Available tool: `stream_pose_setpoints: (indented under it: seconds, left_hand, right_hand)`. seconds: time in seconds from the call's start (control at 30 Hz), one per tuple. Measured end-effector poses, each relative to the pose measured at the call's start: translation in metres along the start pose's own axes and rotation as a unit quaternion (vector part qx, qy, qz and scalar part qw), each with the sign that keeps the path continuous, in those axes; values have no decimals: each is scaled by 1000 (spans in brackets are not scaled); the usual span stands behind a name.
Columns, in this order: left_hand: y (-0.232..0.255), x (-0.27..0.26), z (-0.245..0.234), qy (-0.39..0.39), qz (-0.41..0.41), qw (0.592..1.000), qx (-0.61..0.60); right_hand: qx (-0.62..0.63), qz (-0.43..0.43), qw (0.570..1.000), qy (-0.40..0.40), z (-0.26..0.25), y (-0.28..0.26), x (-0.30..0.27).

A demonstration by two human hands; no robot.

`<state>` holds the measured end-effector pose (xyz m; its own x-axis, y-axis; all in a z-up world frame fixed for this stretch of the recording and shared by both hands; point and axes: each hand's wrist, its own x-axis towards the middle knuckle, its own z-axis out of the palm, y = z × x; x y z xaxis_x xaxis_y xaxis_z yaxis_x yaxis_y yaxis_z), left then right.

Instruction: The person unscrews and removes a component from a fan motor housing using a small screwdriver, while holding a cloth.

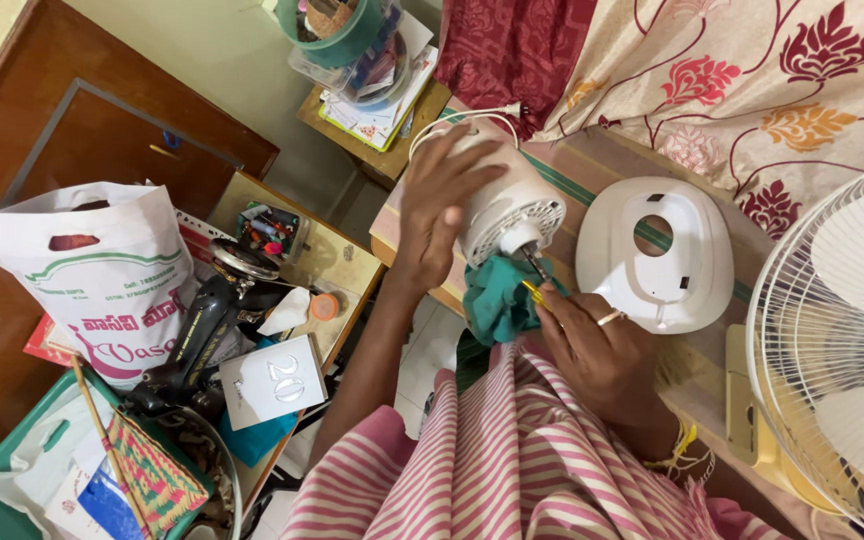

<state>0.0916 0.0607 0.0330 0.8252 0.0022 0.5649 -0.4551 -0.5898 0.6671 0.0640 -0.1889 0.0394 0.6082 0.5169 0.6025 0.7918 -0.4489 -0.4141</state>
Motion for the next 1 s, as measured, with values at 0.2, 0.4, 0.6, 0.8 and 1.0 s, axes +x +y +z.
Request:
stream_pose_setpoints:
  seconds: [0.2, 0.4, 0.6, 0.8, 1.0]
  left_hand:
    - [-8, 2, 16, -49, 7, 998, -30]
    - [-8, 1, 24, -28, -1, 999, -40]
    - [-9, 0, 27, -17, 7, 999, -49]
    - [-14, 0, 26, -17, 6, 999, -52]
    - [-16, 1, 28, -14, 10, 999, -51]
  right_hand:
    - [-41, -21, 999, -21, -4, -4, 15]
    - [-103, -30, 993, -43, -4, -11, 24]
    - [-155, -57, 983, -82, -4, -25, 32]
    - [-16, 141, 979, -146, -6, -17, 44]
    - [-105, -89, 988, -70, -11, -19, 51]
